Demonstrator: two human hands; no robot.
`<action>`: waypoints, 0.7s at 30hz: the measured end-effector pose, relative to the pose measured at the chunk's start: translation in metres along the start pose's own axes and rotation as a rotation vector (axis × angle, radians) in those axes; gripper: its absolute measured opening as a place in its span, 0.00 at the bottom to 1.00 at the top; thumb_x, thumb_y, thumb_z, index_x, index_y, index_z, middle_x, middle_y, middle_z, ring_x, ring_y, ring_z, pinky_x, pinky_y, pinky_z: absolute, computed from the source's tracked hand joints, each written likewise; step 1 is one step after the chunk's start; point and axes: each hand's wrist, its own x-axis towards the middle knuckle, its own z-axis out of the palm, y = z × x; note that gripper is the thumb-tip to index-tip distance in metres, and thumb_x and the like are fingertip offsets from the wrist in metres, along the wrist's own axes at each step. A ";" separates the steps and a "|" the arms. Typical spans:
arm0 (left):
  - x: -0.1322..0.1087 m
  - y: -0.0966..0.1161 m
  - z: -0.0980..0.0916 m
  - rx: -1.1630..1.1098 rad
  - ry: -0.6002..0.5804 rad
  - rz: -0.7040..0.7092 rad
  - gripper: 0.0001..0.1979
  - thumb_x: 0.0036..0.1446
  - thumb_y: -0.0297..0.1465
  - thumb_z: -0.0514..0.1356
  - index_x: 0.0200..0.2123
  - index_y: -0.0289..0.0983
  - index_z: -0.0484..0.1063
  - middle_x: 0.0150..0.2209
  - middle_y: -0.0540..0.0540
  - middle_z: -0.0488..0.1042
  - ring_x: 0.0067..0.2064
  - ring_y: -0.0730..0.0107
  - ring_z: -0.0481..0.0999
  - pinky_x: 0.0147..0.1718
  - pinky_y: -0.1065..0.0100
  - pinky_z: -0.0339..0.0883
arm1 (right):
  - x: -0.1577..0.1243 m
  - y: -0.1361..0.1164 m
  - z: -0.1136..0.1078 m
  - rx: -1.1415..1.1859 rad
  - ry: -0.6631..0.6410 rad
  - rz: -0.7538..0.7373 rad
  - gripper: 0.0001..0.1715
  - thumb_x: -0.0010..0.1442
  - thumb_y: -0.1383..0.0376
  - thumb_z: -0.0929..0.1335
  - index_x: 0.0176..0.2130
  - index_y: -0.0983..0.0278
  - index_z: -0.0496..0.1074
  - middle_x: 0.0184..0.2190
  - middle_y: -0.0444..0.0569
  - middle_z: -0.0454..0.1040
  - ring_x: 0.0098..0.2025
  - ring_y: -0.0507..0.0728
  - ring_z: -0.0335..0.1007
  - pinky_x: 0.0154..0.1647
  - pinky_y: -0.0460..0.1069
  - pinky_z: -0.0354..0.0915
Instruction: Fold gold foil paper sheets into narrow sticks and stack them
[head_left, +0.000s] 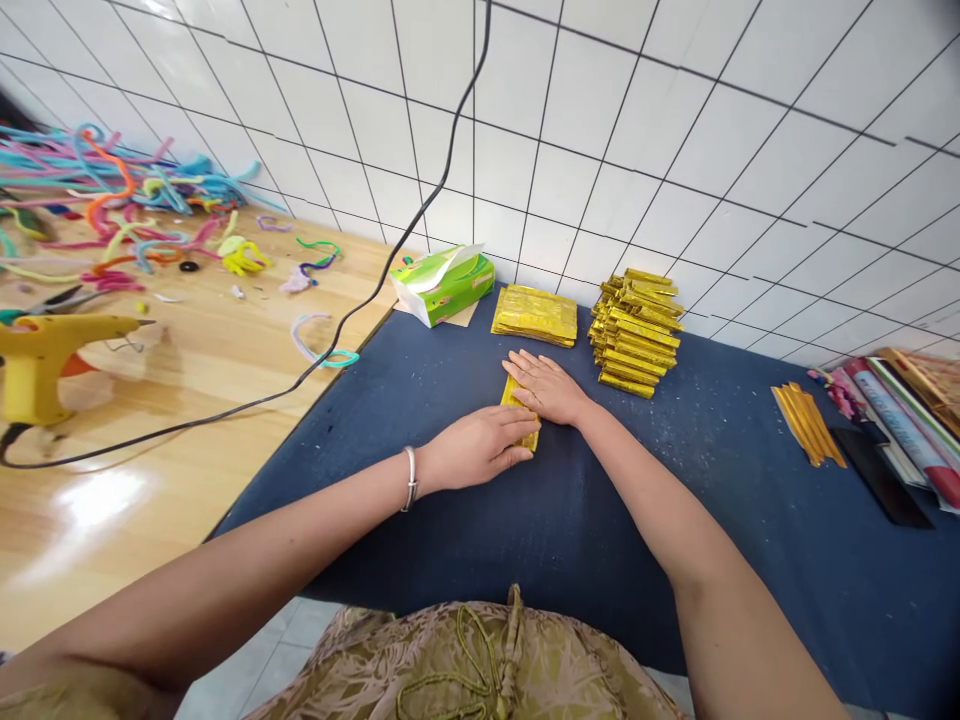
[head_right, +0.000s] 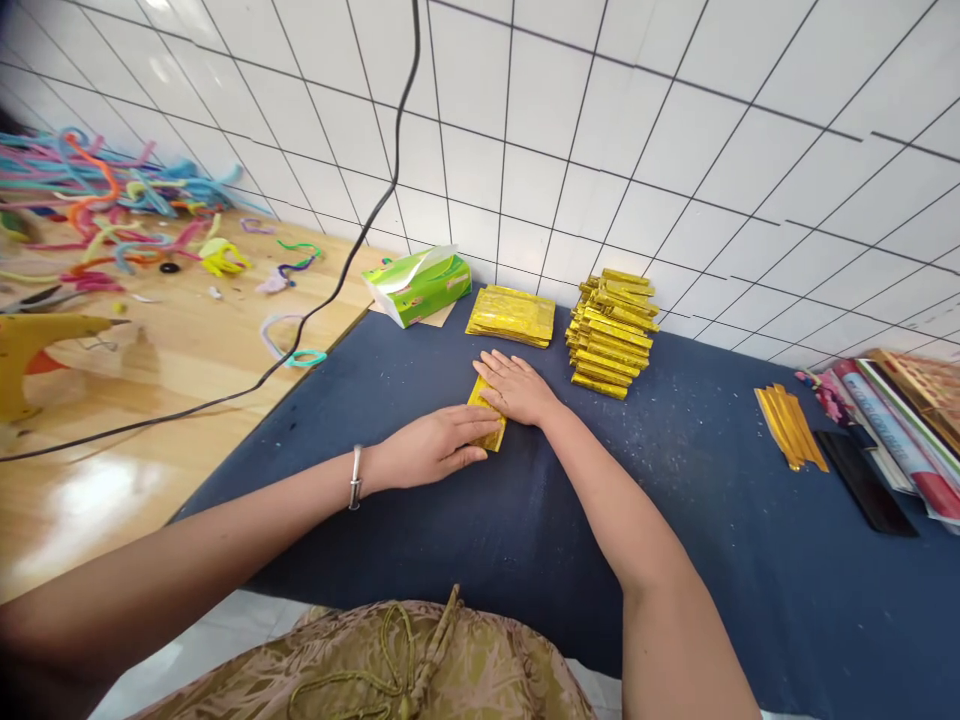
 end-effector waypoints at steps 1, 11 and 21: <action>0.004 -0.004 -0.001 -0.008 0.015 0.013 0.19 0.64 0.36 0.47 0.54 0.36 0.65 0.55 0.42 0.66 0.57 0.65 0.63 0.57 0.62 0.55 | 0.000 0.000 0.000 0.000 -0.001 0.001 0.32 0.65 0.52 0.52 0.65 0.59 0.45 0.66 0.47 0.44 0.67 0.57 0.36 0.64 0.58 0.40; 0.028 -0.032 0.017 0.000 0.071 0.165 0.10 0.59 0.23 0.52 0.38 0.34 0.73 0.43 0.43 0.71 0.50 0.66 0.65 0.52 0.65 0.60 | 0.001 0.002 0.003 0.006 0.010 -0.006 0.31 0.66 0.53 0.51 0.65 0.58 0.45 0.66 0.48 0.44 0.67 0.57 0.36 0.64 0.58 0.40; 0.021 -0.030 0.018 0.159 -0.015 0.183 0.13 0.60 0.26 0.52 0.45 0.39 0.72 0.38 0.43 0.68 0.44 0.64 0.65 0.46 0.63 0.61 | 0.003 0.003 -0.001 -0.010 -0.005 -0.020 0.32 0.65 0.52 0.52 0.65 0.58 0.44 0.66 0.46 0.43 0.67 0.58 0.35 0.64 0.58 0.40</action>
